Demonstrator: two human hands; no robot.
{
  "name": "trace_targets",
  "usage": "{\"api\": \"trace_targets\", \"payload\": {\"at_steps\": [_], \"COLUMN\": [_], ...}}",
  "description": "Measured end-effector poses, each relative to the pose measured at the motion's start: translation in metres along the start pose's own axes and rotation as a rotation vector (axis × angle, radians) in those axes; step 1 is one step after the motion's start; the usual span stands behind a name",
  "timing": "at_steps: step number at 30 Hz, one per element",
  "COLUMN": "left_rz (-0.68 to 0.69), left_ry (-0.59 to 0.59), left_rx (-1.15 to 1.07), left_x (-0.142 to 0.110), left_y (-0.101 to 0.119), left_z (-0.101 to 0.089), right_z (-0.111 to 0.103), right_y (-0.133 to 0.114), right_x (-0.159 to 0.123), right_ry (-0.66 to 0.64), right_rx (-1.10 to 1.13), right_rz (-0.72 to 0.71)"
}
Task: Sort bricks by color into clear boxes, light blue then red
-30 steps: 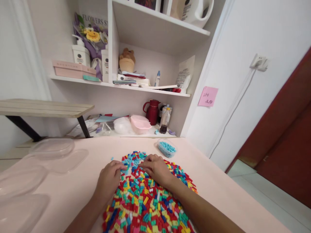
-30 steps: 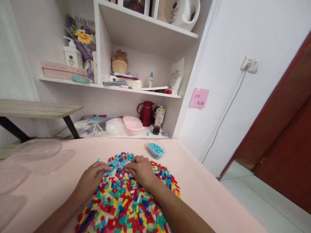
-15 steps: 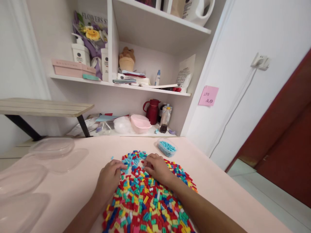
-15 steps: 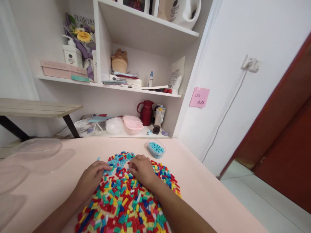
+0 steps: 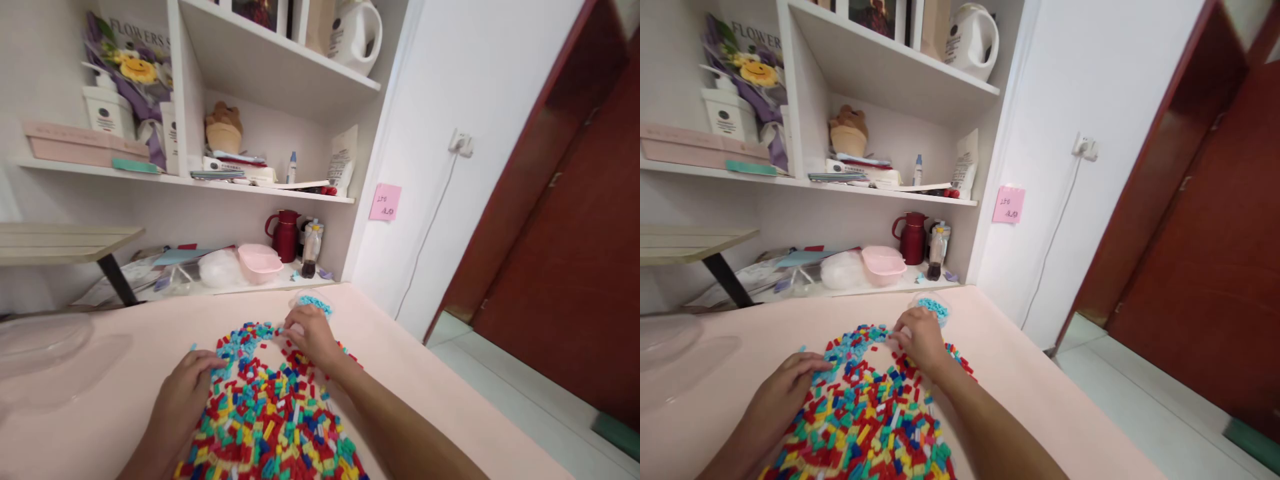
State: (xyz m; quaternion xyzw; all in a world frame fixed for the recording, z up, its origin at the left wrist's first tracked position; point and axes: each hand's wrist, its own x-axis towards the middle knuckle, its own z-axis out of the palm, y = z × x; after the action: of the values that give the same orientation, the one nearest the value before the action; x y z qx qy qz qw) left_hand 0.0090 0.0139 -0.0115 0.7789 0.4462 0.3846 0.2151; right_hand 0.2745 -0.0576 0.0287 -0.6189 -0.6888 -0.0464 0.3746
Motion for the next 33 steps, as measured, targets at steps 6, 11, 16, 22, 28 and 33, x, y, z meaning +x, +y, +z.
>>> {"api": "trace_targets", "payload": {"at_steps": [6, 11, 16, 22, 28, 33], "left_rz": [-0.035, -0.063, -0.194, -0.26, -0.228, -0.127], "left_ry": [0.042, 0.071, 0.172, 0.177, 0.124, -0.033], "left_rx": [-0.005, -0.03, 0.013, 0.096, 0.116, 0.003], "left_x": [0.001, 0.001, -0.002, -0.01, -0.014, -0.014], "left_y": [0.004, 0.006, 0.009, 0.023, 0.027, 0.025], "left_z": [-0.004, -0.006, -0.013, -0.021, -0.021, -0.013], "right_z": [-0.033, -0.037, -0.025, 0.008, 0.016, 0.019], "right_y": [0.045, 0.06, 0.039, -0.017, -0.042, -0.03], "right_x": [0.004, -0.001, 0.0, -0.016, -0.027, -0.021], "right_ry": [0.31, 0.392, 0.293, -0.227, -0.43, -0.349], "right_rx": [-0.124, -0.11, 0.081, 0.028, 0.056, 0.062], "right_rz": [0.244, 0.333, 0.176, -0.148, -0.31, -0.269]}}
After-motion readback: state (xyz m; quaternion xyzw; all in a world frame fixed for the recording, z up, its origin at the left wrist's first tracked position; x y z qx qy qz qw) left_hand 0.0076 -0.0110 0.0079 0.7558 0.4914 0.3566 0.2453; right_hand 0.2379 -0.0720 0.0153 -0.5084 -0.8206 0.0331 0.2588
